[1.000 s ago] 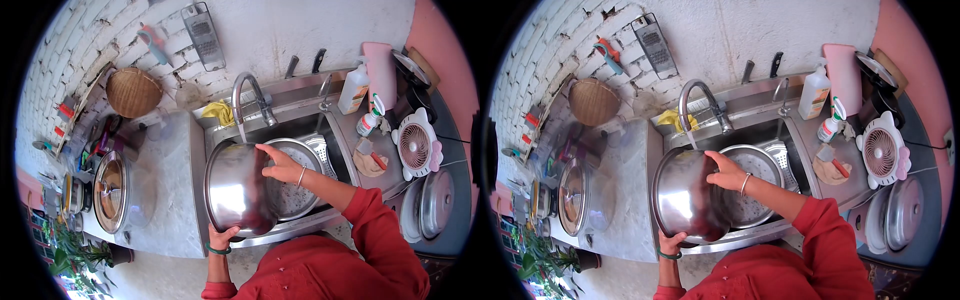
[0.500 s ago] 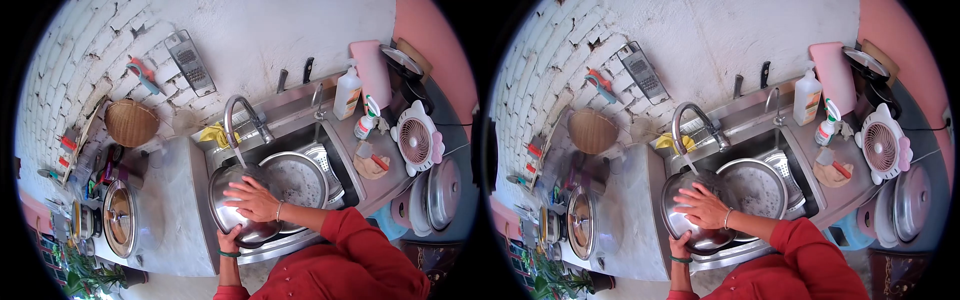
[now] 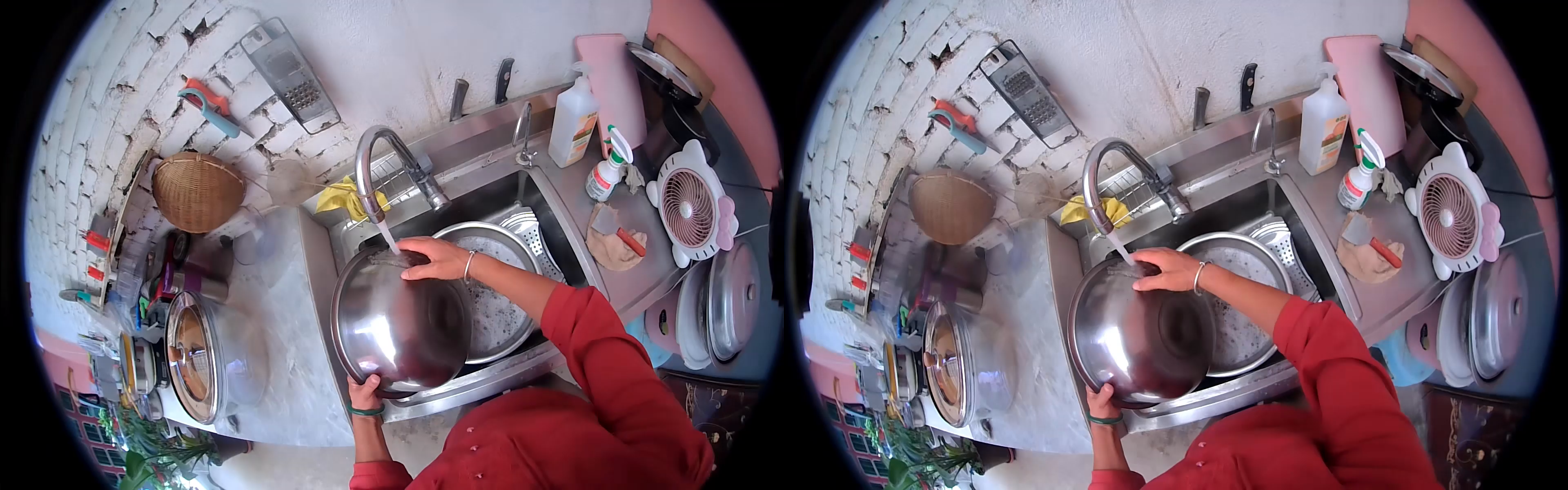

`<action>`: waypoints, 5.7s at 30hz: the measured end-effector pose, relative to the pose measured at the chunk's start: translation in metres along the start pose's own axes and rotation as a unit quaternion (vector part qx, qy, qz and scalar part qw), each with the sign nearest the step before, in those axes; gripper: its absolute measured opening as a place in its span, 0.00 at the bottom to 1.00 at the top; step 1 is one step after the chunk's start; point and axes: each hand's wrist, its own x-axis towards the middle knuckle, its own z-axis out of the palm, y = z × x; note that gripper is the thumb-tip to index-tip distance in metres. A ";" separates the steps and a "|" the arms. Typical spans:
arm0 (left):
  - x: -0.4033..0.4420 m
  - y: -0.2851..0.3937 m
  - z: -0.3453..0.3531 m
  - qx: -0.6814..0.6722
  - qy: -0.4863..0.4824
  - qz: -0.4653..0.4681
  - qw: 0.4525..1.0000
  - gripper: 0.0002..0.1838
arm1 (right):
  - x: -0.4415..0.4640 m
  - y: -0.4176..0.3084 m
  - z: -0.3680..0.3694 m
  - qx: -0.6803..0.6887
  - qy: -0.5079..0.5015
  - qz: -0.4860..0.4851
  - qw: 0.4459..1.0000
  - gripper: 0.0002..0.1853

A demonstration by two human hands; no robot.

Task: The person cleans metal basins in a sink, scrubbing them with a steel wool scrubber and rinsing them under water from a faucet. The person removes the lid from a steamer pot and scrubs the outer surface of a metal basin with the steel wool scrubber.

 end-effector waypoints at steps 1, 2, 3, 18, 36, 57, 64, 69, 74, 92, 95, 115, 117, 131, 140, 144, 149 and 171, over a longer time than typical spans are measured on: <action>0.001 0.000 0.000 0.001 0.001 -0.004 1.000 0.25 | 0.001 -0.003 -0.002 0.002 0.000 0.003 1.000 0.35; 0.001 0.001 -0.002 0.008 0.002 0.000 1.000 0.25 | 0.003 -0.005 -0.002 -0.040 -0.025 -0.013 0.999 0.37; 0.001 0.001 -0.002 0.015 0.004 0.003 1.000 0.25 | 0.003 -0.008 -0.002 -0.081 -0.051 -0.030 0.995 0.38; 0.009 0.000 -0.002 0.046 -0.004 -0.002 0.999 0.22 | 0.021 -0.031 -0.011 -0.094 -0.106 0.127 0.982 0.41; 0.016 -0.001 0.002 0.066 -0.003 -0.015 0.998 0.23 | 0.016 -0.023 -0.018 -0.076 -0.074 0.153 0.983 0.44; 0.017 -0.001 0.008 0.051 -0.010 -0.018 0.998 0.20 | 0.015 -0.010 -0.016 -0.055 -0.080 0.154 0.983 0.48; 0.018 -0.003 0.005 0.042 0.001 -0.020 0.999 0.21 | 0.016 -0.003 -0.014 -0.075 -0.059 0.137 0.986 0.36; 0.023 -0.002 0.016 0.043 0.009 -0.015 0.999 0.21 | 0.034 0.037 0.000 0.012 -0.034 0.114 0.993 0.26; 0.033 0.007 0.057 0.040 0.056 -0.023 0.997 0.18 | -0.001 -0.037 0.057 -0.223 0.145 -0.156 0.951 0.20; -0.006 0.023 0.032 0.014 0.015 0.049 0.999 0.32 | -0.044 0.094 0.011 0.537 0.082 0.302 0.784 0.32; -0.003 0.014 0.022 -0.018 0.016 0.052 0.998 0.31 | -0.080 0.095 0.055 0.644 0.113 0.308 0.691 0.34; -0.030 -0.016 0.132 0.553 -0.201 0.257 0.767 0.13 | -0.171 -0.063 0.036 0.314 0.182 0.318 0.876 0.38; -0.034 -0.027 0.136 0.572 -0.211 0.265 0.747 0.14 | -0.179 -0.066 0.032 0.300 0.163 0.328 0.881 0.39; -0.049 -0.055 0.117 0.705 -0.300 0.257 0.590 0.07 | -0.210 -0.004 0.087 0.532 0.196 0.433 0.701 0.20; -0.081 0.022 0.085 0.465 -0.023 0.383 0.798 0.11 | -0.202 0.042 0.107 0.611 0.169 0.307 0.710 0.13; -0.101 0.033 0.069 0.480 0.115 0.395 0.774 0.14 | -0.175 0.021 0.111 0.654 0.069 0.317 0.684 0.15; -0.111 0.045 0.063 0.498 0.192 0.387 0.752 0.18 | -0.188 -0.003 0.102 0.671 -0.013 0.390 0.631 0.17; -0.092 0.044 0.068 0.451 0.182 0.334 0.807 0.22 | -0.202 -0.043 0.046 0.688 -0.089 0.500 0.519 0.15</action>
